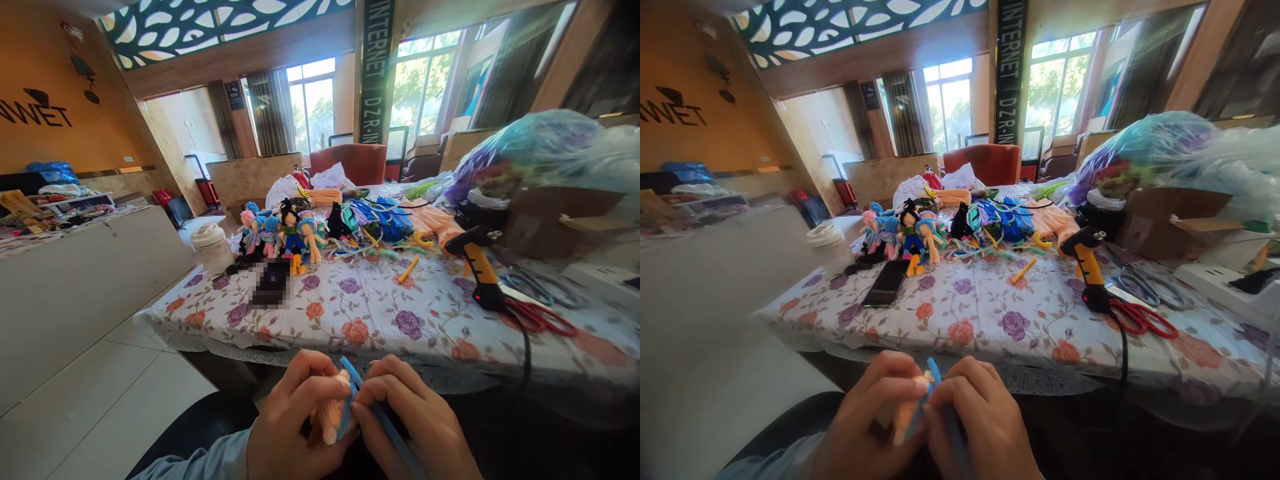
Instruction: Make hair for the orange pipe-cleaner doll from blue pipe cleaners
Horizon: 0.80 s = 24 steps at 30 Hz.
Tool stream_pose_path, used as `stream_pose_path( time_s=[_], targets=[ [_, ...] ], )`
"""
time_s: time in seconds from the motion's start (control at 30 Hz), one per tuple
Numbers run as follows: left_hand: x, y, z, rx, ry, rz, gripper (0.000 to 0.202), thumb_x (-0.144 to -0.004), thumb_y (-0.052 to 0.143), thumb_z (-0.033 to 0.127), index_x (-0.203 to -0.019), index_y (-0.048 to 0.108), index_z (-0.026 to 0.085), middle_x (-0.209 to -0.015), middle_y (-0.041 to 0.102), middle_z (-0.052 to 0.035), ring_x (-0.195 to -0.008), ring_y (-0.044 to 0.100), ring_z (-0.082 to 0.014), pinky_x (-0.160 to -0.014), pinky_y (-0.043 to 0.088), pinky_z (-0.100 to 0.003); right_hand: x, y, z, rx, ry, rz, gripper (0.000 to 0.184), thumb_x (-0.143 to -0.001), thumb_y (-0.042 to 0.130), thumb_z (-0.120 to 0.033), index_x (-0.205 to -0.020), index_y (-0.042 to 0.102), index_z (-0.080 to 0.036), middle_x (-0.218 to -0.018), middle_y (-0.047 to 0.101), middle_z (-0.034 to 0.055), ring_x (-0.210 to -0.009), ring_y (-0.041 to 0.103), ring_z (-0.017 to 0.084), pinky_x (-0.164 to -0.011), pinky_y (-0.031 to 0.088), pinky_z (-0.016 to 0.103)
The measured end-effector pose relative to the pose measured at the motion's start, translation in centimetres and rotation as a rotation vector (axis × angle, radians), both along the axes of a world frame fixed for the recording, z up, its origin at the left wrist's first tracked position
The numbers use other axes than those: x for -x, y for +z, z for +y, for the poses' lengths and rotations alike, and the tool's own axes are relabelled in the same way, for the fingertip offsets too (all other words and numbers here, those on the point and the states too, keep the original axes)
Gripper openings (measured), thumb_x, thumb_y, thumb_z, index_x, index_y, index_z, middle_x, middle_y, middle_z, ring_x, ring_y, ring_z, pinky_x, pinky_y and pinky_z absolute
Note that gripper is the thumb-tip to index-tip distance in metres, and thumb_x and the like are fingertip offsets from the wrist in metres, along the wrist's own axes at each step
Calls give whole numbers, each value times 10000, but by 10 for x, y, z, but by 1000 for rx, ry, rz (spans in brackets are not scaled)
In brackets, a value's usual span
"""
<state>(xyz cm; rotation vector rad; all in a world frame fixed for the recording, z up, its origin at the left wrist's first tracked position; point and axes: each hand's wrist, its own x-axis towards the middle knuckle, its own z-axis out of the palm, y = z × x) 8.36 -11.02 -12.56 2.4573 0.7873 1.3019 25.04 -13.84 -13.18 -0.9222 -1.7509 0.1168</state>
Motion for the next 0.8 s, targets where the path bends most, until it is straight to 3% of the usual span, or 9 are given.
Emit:
stream_pose_path(
  time_s=[0.37, 0.53, 0.67, 0.8],
  targets=[
    [-5, 0, -3, 42, 18, -33, 282, -718, 667, 80, -912, 534, 235, -884, 565, 5, -748, 618, -104, -658, 513, -188, 2, 1, 1, -47, 57, -32, 174, -802, 528, -31, -764, 484, -195, -660, 549, -4, -653, 532, 123, -669, 497, 260],
    [3, 4, 10, 106, 78, -63, 299, -741, 644, 53, -946, 536, 242, -931, 564, -11, -823, 612, -135, -730, 507, -250, -5, 2, -5, -29, 97, -58, 172, -787, 567, -70, -739, 473, -206, -661, 534, -36, -638, 565, 97, -791, 494, 249],
    [14, 7, 16, 107, 34, -136, 345, -761, 607, 45, -1029, 535, 250, -1017, 537, -40, -915, 595, -175, -779, 509, -314, -20, 3, -2, 55, -31, 39, 131, -855, 544, -119, -779, 501, -217, -754, 560, -21, -688, 585, 88, -674, 480, 163],
    [19, 14, 13, 52, 22, -170, 371, -759, 581, 19, -1050, 531, 244, -1024, 523, -48, -930, 591, -183, -774, 522, -323, -16, -9, 15, 131, -66, 148, 125, -886, 536, -155, -782, 514, -221, -770, 566, -22, -679, 572, 92, -641, 467, 171]
  ],
)
